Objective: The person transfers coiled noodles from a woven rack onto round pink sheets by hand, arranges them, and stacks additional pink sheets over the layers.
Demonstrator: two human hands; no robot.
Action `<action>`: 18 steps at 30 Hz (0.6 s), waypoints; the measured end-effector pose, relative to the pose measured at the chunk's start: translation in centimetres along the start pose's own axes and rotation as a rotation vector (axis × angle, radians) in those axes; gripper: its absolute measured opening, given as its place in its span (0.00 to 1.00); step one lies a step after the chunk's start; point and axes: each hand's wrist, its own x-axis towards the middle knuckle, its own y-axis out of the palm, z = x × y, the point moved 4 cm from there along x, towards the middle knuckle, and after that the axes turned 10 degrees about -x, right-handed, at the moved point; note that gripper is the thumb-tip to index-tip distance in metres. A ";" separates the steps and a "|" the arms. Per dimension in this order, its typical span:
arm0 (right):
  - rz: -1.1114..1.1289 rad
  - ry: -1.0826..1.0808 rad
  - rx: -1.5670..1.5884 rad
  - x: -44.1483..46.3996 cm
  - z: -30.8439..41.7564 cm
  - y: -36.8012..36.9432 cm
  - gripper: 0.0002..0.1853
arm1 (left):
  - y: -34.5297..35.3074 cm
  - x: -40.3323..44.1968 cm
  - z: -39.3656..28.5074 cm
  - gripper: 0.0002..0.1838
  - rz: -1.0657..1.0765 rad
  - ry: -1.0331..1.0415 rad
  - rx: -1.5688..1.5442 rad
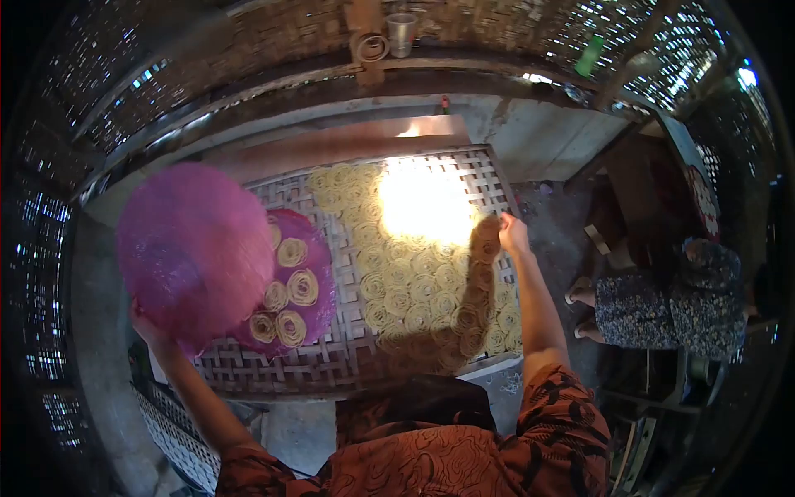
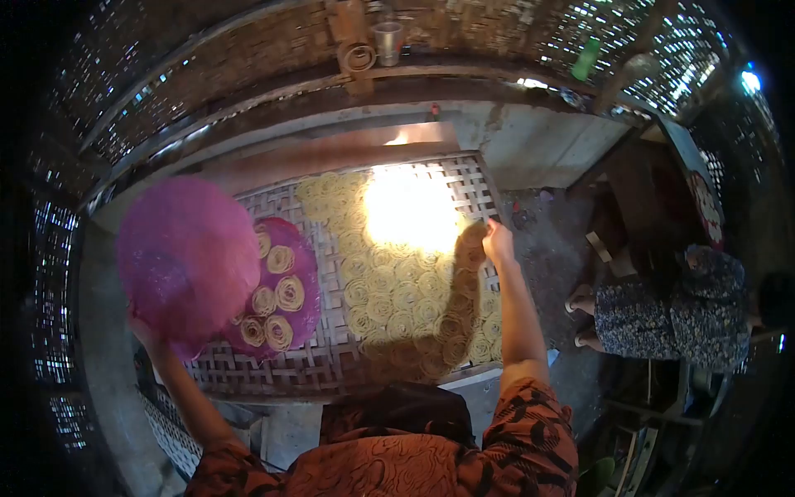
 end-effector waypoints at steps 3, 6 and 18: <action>-0.411 -0.452 -0.059 -0.7 3.8 1.1 0.18 | -12.5 4.1 -0.3 0.18 -0.152 0.215 -0.148; -0.096 -0.406 0.254 -2.9 12.8 -0.1 0.16 | -21.5 5.6 0.5 0.19 -0.239 0.353 -0.269; 0.438 -0.515 0.549 -11.2 37.4 13.2 0.10 | -29.8 6.1 8.1 0.21 -0.946 0.385 -0.403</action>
